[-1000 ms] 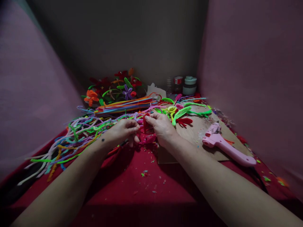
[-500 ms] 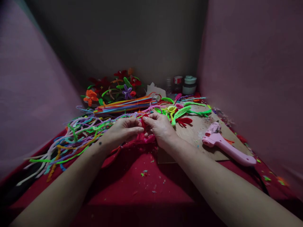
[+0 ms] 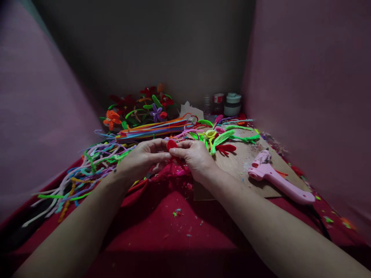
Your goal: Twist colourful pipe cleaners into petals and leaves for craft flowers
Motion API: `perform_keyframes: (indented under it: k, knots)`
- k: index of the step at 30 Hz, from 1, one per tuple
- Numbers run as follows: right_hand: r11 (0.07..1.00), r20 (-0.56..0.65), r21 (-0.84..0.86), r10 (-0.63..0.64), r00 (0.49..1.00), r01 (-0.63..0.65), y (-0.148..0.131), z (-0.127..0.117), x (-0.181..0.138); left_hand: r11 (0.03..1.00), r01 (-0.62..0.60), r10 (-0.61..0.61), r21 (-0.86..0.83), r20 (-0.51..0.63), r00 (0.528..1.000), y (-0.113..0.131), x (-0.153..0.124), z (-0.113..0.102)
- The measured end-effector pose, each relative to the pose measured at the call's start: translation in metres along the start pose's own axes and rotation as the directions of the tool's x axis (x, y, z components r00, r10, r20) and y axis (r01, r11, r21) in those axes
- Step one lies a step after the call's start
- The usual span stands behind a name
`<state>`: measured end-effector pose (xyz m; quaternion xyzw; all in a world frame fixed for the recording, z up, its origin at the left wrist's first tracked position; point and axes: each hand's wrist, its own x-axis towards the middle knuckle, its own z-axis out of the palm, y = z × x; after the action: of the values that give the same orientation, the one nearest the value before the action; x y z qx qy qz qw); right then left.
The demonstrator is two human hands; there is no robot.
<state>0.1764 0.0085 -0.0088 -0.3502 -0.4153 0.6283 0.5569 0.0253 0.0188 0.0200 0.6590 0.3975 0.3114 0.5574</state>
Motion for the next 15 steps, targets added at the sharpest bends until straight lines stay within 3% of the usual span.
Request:
perform_keyframes:
  k: [6,15]
  knots:
    - [1.000,0.057,-0.002,-0.025,0.998,0.025,-0.0022,-0.0002,-0.0005,0.957,0.036,-0.037,-0.289,0.004,0.999,-0.0003,0.0015,-0.0027]
    - [0.994,0.067,-0.106,0.014,0.998,-0.007,-0.0076,0.0045,-0.0075,0.995,-0.066,0.056,-0.076,-0.138,0.989,-0.0009,0.0010,-0.0010]
